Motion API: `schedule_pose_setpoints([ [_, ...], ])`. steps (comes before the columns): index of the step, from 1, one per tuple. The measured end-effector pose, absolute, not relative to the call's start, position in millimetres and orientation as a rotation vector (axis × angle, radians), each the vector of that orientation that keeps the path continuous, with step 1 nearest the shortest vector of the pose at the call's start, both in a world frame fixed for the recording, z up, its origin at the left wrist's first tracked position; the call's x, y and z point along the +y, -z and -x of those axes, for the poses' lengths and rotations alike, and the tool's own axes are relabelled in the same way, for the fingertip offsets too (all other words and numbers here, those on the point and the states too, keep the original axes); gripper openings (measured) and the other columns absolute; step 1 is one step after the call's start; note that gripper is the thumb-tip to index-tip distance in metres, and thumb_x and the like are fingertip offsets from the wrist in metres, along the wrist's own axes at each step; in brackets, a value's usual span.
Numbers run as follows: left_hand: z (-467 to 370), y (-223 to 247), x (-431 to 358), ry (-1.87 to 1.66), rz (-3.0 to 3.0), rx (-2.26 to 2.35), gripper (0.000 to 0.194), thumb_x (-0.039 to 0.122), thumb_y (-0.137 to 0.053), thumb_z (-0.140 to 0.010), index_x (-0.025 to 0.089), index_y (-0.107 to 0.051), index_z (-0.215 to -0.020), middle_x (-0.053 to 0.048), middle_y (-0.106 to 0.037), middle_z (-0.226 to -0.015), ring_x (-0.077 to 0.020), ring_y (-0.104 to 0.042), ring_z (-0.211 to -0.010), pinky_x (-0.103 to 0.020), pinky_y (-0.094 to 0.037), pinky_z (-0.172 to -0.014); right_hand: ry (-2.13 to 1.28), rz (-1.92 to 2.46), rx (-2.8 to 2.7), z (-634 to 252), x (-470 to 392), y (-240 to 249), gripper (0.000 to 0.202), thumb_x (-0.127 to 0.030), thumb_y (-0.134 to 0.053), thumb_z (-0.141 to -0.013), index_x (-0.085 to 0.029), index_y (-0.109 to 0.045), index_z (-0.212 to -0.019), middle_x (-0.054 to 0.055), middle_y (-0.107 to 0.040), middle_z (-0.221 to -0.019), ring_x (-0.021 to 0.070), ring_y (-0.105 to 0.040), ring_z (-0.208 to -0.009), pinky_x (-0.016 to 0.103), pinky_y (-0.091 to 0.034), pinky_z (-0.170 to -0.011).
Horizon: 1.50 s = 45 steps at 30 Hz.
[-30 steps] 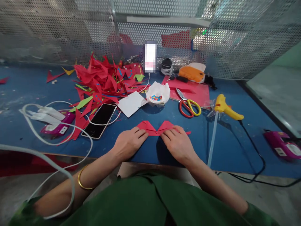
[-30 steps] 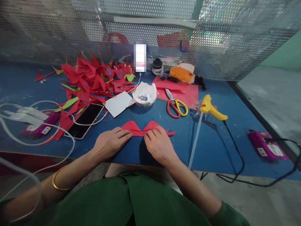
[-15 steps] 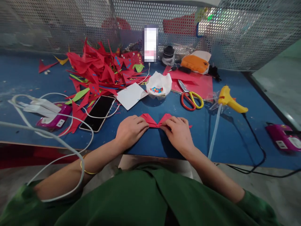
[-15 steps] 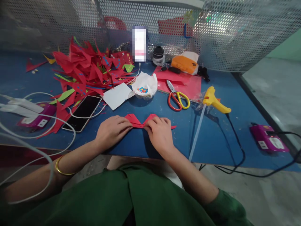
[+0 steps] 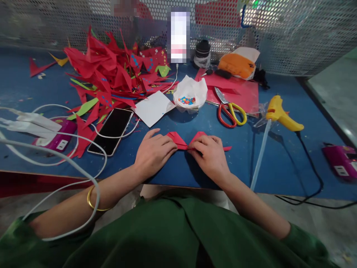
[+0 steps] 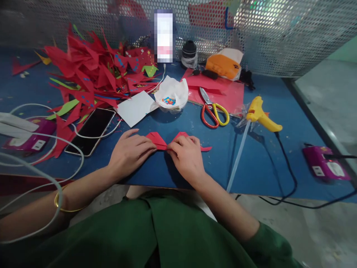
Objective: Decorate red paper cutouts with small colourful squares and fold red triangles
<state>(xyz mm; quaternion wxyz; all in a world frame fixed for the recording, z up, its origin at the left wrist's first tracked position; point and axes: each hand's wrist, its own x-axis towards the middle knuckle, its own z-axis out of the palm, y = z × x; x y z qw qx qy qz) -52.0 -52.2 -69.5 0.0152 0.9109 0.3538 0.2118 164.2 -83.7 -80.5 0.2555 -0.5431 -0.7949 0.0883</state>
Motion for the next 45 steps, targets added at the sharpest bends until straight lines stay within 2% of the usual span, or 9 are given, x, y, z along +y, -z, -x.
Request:
schedule_pose_setpoints([
  [6,51.1,68.7,-51.8,-0.653,-2.771,1.14,0.022,0.024,-0.053,-0.097,0.021,-0.073,-0.088,-0.001,-0.076,-0.089,-0.0191,-0.068,-0.081,-0.05,-0.036,-0.105,-0.308,1.573,-2.071,-158.8,-81.7,79.8,0.017,-0.023,-0.057,-0.094,-0.023,-0.072,-0.087,0.001,-0.068,-0.087,0.0184,-0.06,-0.085,0.037,-0.035,-0.085],
  [12,47.3,65.8,-50.6,-0.626,-2.615,1.236,0.019,0.023,-0.056,-0.094,0.021,-0.073,-0.085,-0.002,-0.076,-0.088,-0.0201,-0.068,-0.083,-0.053,-0.033,-0.106,-0.393,1.692,-2.002,-152.8,-80.7,75.8,0.016,-0.017,-0.056,-0.09,-0.022,-0.069,-0.083,0.002,-0.069,-0.085,0.0203,-0.063,-0.086,0.037,-0.036,-0.08],
  [19,45.6,64.1,-46.7,-0.6,-2.642,1.259,0.019,0.021,-0.058,-0.092,0.021,-0.074,-0.082,-0.002,-0.075,-0.085,-0.0203,-0.068,-0.081,-0.056,-0.032,-0.107,-0.412,1.709,-1.964,-151.1,-79.3,73.2,0.015,-0.015,-0.057,-0.088,-0.023,-0.069,-0.082,0.001,-0.071,-0.082,0.0209,-0.065,-0.083,0.038,-0.036,-0.083],
  [22,45.7,63.7,-45.8,-0.586,-2.661,1.267,0.019,0.021,-0.057,-0.092,0.021,-0.073,-0.082,-0.001,-0.075,-0.084,-0.0204,-0.068,-0.079,-0.056,-0.033,-0.107,-0.457,1.73,-1.915,-149.7,-78.1,72.0,0.01,-0.013,-0.061,-0.084,-0.021,-0.065,-0.086,0.001,-0.073,-0.082,0.0206,-0.066,-0.08,0.039,-0.038,-0.084],
  [34,45.5,64.6,-43.1,-0.571,-2.771,1.266,0.021,0.025,-0.053,-0.096,0.021,-0.072,-0.086,-0.002,-0.074,-0.085,-0.0206,-0.064,-0.077,-0.054,-0.035,-0.105,-0.505,1.777,-1.929,-150.7,-71.7,70.1,0.02,-0.01,-0.057,-0.081,-0.022,-0.058,-0.097,0.001,-0.074,-0.078,0.0222,-0.067,-0.076,0.042,-0.038,-0.087],
  [36,45.6,65.6,-43.7,-0.576,-2.856,1.236,0.024,0.026,-0.051,-0.097,0.02,-0.072,-0.087,-0.004,-0.073,-0.087,-0.0219,-0.063,-0.081,-0.052,-0.039,-0.101,-0.476,1.784,-1.938,-149.8,-71.0,70.6,0.023,-0.008,-0.056,-0.08,-0.021,-0.057,-0.099,0.001,-0.074,-0.079,0.0222,-0.067,-0.077,0.042,-0.038,-0.087],
  [41,42.3,70.9,-46.4,-0.689,-3.036,0.91,0.027,0.02,-0.045,-0.1,0.017,-0.072,-0.099,-0.005,-0.074,-0.092,-0.021,-0.062,-0.086,-0.037,-0.048,-0.081,-0.435,1.782,-1.937,-148.8,-71.6,71.5,0.028,-0.006,-0.055,-0.077,-0.021,-0.055,-0.101,0.002,-0.073,-0.079,0.0223,-0.066,-0.076,0.04,-0.037,-0.085],
  [45,37.6,73.1,-50.3,-0.625,-3.115,0.743,0.027,0.014,-0.043,-0.099,0.01,-0.069,-0.108,-0.008,-0.073,-0.097,-0.0216,-0.062,-0.087,-0.035,-0.05,-0.077,-0.417,1.771,-1.949,-151.5,-73.2,69.9,0.023,-0.008,-0.058,-0.079,-0.021,-0.056,-0.098,0.002,-0.073,-0.077,0.023,-0.067,-0.077,0.04,-0.036,-0.084],
])
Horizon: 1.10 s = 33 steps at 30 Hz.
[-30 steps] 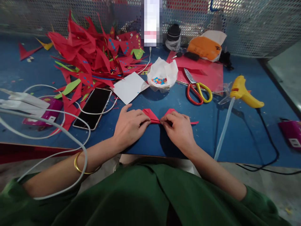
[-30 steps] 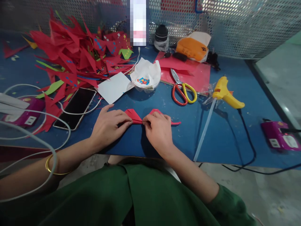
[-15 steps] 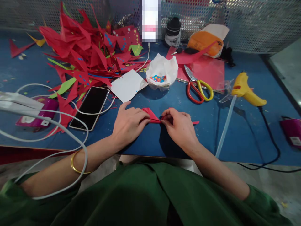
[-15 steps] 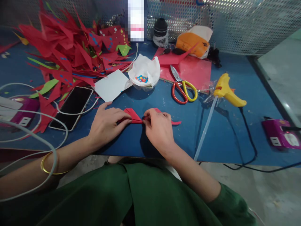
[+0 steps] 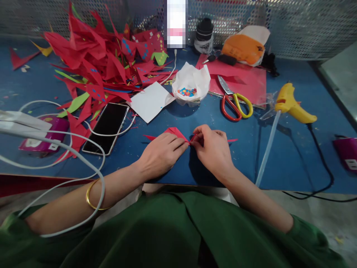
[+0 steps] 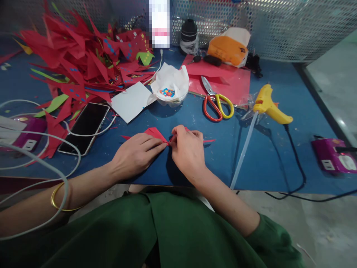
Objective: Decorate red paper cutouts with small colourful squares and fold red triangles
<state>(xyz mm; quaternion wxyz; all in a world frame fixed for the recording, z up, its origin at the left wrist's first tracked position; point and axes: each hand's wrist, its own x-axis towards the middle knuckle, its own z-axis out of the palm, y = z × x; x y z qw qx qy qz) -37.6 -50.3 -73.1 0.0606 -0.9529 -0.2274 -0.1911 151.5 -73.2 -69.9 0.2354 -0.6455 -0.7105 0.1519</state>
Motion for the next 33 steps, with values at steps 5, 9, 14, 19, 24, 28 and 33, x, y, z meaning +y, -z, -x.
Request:
schedule_pose_setpoints([
  [5,37.0,72.4,-52.9,0.448,2.89,-0.622,0.027,0.016,-0.045,-0.098,0.006,-0.067,-0.111,-0.011,-0.071,-0.093,-0.022,-0.061,-0.083,-0.035,-0.052,-0.075,-0.484,1.752,-1.911,-161.3,-76.1,68.0,0.014,-0.011,-0.061,-0.082,-0.022,-0.057,-0.091,-0.001,-0.074,-0.077,0.0204,-0.068,-0.079,0.04,-0.036,-0.088],
  [9,35.2,69.4,-53.6,0.435,2.877,-0.639,0.028,0.02,-0.047,-0.097,0.006,-0.067,-0.111,-0.011,-0.07,-0.09,-0.0225,-0.06,-0.08,-0.035,-0.052,-0.069,-0.486,1.756,-1.927,-164.4,-75.6,67.5,0.017,-0.007,-0.061,-0.08,-0.022,-0.058,-0.089,-0.002,-0.074,-0.076,0.0206,-0.067,-0.078,0.039,-0.036,-0.087],
  [14,30.6,64.0,-55.5,0.285,2.878,-0.609,0.034,0.024,-0.044,-0.1,0.005,-0.063,-0.12,-0.01,-0.068,-0.09,-0.0227,-0.059,-0.078,-0.037,-0.05,-0.069,-0.483,1.759,-1.931,-165.6,-75.8,68.2,0.016,-0.009,-0.064,-0.08,-0.022,-0.058,-0.088,-0.002,-0.074,-0.075,0.0205,-0.067,-0.077,0.039,-0.036,-0.089],
  [19,30.7,64.1,-57.8,0.211,2.864,-0.602,0.039,0.024,-0.043,-0.1,0.003,-0.058,-0.128,-0.012,-0.07,-0.098,-0.0237,-0.06,-0.083,-0.039,-0.048,-0.077,-0.51,1.81,-1.855,-172.9,-77.7,68.8,0.015,-0.014,-0.066,-0.082,-0.022,-0.056,-0.089,-0.002,-0.075,-0.077,0.0209,-0.068,-0.079,0.04,-0.036,-0.089],
  [24,27.1,63.7,-59.8,0.208,2.866,-0.627,0.04,0.028,-0.044,-0.1,0.004,-0.059,-0.128,-0.011,-0.071,-0.101,-0.0243,-0.061,-0.087,-0.044,-0.043,-0.093,-0.479,1.896,-1.92,-169.2,-75.0,66.1,0.015,-0.011,-0.062,-0.081,-0.021,-0.056,-0.089,0.001,-0.074,-0.079,0.0233,-0.068,-0.081,0.041,-0.037,-0.087],
  [28,23.3,61.7,-62.1,0.189,2.896,-0.696,0.043,0.033,-0.048,-0.099,0.006,-0.058,-0.13,-0.01,-0.07,-0.096,-0.0251,-0.061,-0.089,-0.046,-0.04,-0.099,-0.422,1.896,-1.972,-167.9,-75.5,64.0,0.015,-0.01,-0.06,-0.082,-0.02,-0.055,-0.091,0.002,-0.074,-0.08,0.0239,-0.069,-0.085,0.042,-0.036,-0.089],
  [33,23.4,62.3,-65.2,0.21,2.891,-0.719,0.043,0.033,-0.05,-0.098,0.005,-0.059,-0.13,-0.01,-0.07,-0.098,-0.0263,-0.061,-0.092,-0.048,-0.036,-0.105,-0.519,1.946,-1.855,-186.0,-75.8,59.7,0.015,-0.012,-0.066,-0.081,-0.022,-0.056,-0.088,0.0,-0.075,-0.08,0.0211,-0.07,-0.08,0.04,-0.039,-0.087],
])
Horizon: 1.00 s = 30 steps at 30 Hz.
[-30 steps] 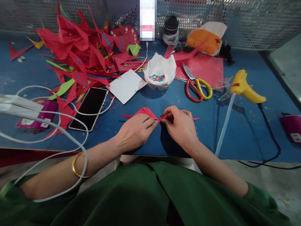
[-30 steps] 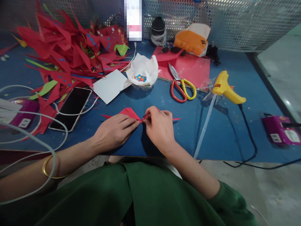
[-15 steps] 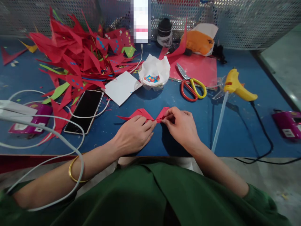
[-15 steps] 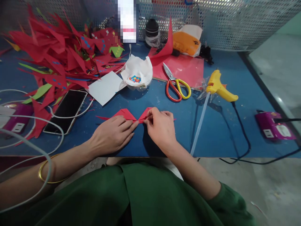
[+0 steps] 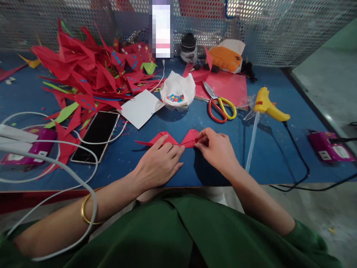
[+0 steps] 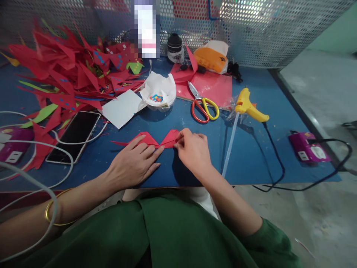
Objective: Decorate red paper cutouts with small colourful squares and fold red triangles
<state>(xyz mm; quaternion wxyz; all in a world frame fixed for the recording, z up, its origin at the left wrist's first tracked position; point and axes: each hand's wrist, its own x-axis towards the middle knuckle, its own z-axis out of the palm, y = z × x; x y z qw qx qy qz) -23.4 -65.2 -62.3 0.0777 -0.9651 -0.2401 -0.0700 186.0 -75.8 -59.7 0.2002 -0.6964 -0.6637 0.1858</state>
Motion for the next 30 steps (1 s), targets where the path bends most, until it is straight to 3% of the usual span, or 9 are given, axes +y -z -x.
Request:
schedule_pose_setpoints([
  [4,23.2,63.4,-66.0,0.203,2.883,-0.739,0.045,0.034,-0.048,-0.098,0.006,-0.059,-0.131,-0.011,-0.07,-0.099,-0.0264,-0.062,-0.093,-0.048,-0.034,-0.107,-0.594,2.028,-1.81,-198.2,-72.0,56.9,0.015,-0.013,-0.068,-0.078,-0.022,-0.058,-0.085,0.0,-0.075,-0.078,0.0217,-0.07,-0.078,0.038,-0.041,-0.081],
  [9,23.3,62.8,-68.5,0.257,2.855,-0.755,0.042,0.034,-0.05,-0.098,0.006,-0.062,-0.127,-0.011,-0.071,-0.1,-0.0253,-0.062,-0.093,-0.046,-0.033,-0.106,-0.517,2.046,-1.92,-196.9,-71.5,56.7,0.014,-0.012,-0.065,-0.08,-0.022,-0.057,-0.087,-0.001,-0.075,-0.078,0.0226,-0.069,-0.084,0.041,-0.036,-0.087],
  [18,22.9,78.8,-73.9,0.411,2.758,-0.752,0.038,0.037,-0.054,-0.096,0.008,-0.066,-0.117,-0.012,-0.07,-0.111,-0.025,-0.061,-0.1,-0.041,-0.031,-0.108,-0.54,2.019,-1.922,-198.7,-69.4,63.8,0.01,-0.019,-0.066,-0.082,-0.023,-0.058,-0.084,-0.002,-0.074,-0.076,0.0215,-0.067,-0.086,0.037,-0.035,-0.085],
  [25,12.2,73.0,-79.4,0.211,2.865,-0.906,0.052,0.051,-0.055,-0.093,0.01,-0.064,-0.124,-0.014,-0.071,-0.111,-0.0267,-0.062,-0.096,-0.041,-0.048,-0.088,-0.478,1.932,-1.959,-198.7,-70.4,64.9,0.011,-0.019,-0.064,-0.082,-0.026,-0.056,-0.079,-0.004,-0.075,-0.072,0.0232,-0.069,-0.08,0.039,-0.039,-0.081],
  [30,10.0,65.0,-79.7,0.15,2.909,-0.958,0.044,0.048,-0.053,-0.095,0.012,-0.066,-0.117,-0.012,-0.069,-0.113,-0.0267,-0.061,-0.092,-0.039,-0.049,-0.075,-0.477,1.937,-1.972,-203.5,-71.4,61.3,0.009,-0.021,-0.067,-0.082,-0.025,-0.059,-0.081,-0.003,-0.076,-0.075,0.0224,-0.07,-0.079,0.038,-0.04,-0.08],
])
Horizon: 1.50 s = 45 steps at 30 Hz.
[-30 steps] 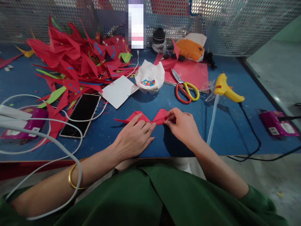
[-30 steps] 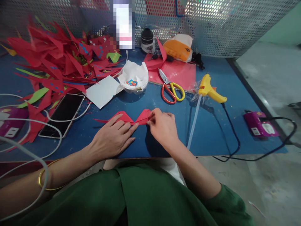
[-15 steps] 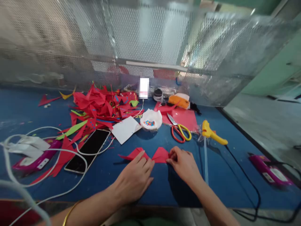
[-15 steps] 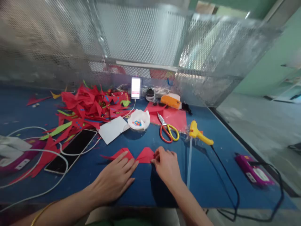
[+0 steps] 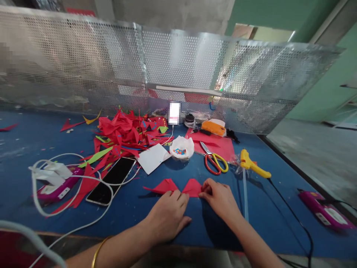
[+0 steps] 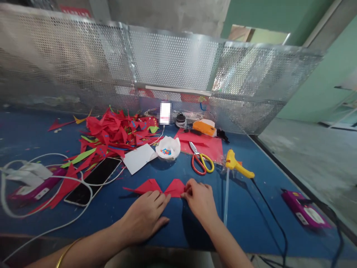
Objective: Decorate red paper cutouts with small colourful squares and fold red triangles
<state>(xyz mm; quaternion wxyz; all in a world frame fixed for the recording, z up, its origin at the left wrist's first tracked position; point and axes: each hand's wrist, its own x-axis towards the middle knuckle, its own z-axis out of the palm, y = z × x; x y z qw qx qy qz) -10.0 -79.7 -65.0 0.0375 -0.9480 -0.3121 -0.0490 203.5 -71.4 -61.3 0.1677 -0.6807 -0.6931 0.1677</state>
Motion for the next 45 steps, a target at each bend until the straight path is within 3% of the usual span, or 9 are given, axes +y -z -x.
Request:
schedule_pose_setpoints([
  [6,9.5,62.4,-78.9,0.158,2.898,-0.89,0.051,0.044,-0.052,-0.096,0.005,-0.059,-0.128,-0.015,-0.068,-0.115,-0.0279,-0.059,-0.093,-0.04,-0.048,-0.076,-0.591,1.988,-1.857,-214.7,-73.0,55.1,0.011,-0.017,-0.068,-0.079,-0.023,-0.061,-0.083,-0.002,-0.076,-0.081,0.018,-0.07,-0.081,0.03,-0.042,-0.074],
  [18,8.7,62.4,-76.7,0.14,2.892,-0.855,0.055,0.044,-0.049,-0.098,0.002,-0.057,-0.132,-0.016,-0.067,-0.107,-0.0287,-0.059,-0.093,-0.04,-0.046,-0.075,-0.418,2.152,-1.832,-230.1,-72.3,61.7,0.018,-0.027,-0.074,-0.077,-0.022,-0.059,-0.086,-0.002,-0.071,-0.077,0.0216,-0.066,-0.081,0.034,-0.041,-0.074],
  [24,7.6,62.3,-77.4,0.142,2.881,-0.856,0.055,0.043,-0.047,-0.098,0.002,-0.056,-0.133,-0.017,-0.067,-0.107,-0.0283,-0.058,-0.092,-0.04,-0.044,-0.074,-0.432,2.177,-1.815,-242.6,-75.5,59.7,0.02,-0.011,-0.066,-0.076,-0.021,-0.059,-0.092,0.001,-0.072,-0.082,0.0222,-0.065,-0.083,0.035,-0.042,-0.074],
  [27,7.6,64.0,-77.7,0.141,2.868,-0.849,0.056,0.044,-0.047,-0.098,0.002,-0.055,-0.133,-0.017,-0.067,-0.106,-0.0283,-0.057,-0.091,-0.039,-0.044,-0.073,-0.177,2.152,-1.758,-236.3,-88.9,53.9,0.025,-0.007,-0.058,-0.078,-0.019,-0.061,-0.1,0.005,-0.073,-0.087,0.0275,-0.064,-0.091,0.042,-0.044,-0.081],
  [30,7.8,65.0,-78.3,0.144,2.851,-0.846,0.056,0.045,-0.047,-0.098,0.002,-0.054,-0.134,-0.017,-0.066,-0.105,-0.0289,-0.057,-0.091,-0.039,-0.043,-0.073,0.028,1.832,-1.881,-214.6,-107.4,55.5,0.026,-0.014,-0.049,-0.089,-0.016,-0.061,-0.112,0.011,-0.073,-0.103,0.0278,-0.063,-0.101,0.045,-0.046,-0.091],
  [34,8.3,64.5,-79.0,0.149,2.852,-0.842,0.053,0.041,-0.046,-0.098,0.001,-0.056,-0.131,-0.016,-0.065,-0.1,-0.0288,-0.056,-0.088,-0.04,-0.043,-0.072,-0.115,1.464,-2.314,-183.8,-123.6,71.5,0.041,-0.023,-0.041,-0.098,-0.008,-0.055,-0.133,0.018,-0.063,-0.134,0.0255,-0.056,-0.126,0.043,-0.043,-0.107],
  [39,8.8,63.3,-78.8,0.148,2.856,-0.849,0.052,0.039,-0.046,-0.098,0.001,-0.055,-0.133,-0.017,-0.065,-0.101,-0.0291,-0.056,-0.09,-0.041,-0.044,-0.074,-0.085,1.539,-2.439,-179.8,-131.3,84.6,0.056,-0.036,-0.039,-0.1,-0.001,-0.045,-0.144,0.021,-0.049,-0.148,0.0285,-0.044,-0.14,0.047,-0.035,-0.116],
  [45,7.3,61.8,-78.1,0.14,2.875,-0.876,0.053,0.04,-0.048,-0.097,0.003,-0.057,-0.133,-0.018,-0.066,-0.105,-0.0292,-0.057,-0.091,-0.04,-0.045,-0.075,0.016,1.845,-2.255,-203.7,-143.2,87.6,0.061,-0.04,-0.037,-0.099,-0.001,-0.041,-0.146,0.023,-0.049,-0.147,0.0326,-0.044,-0.14,0.052,-0.035,-0.114],
])
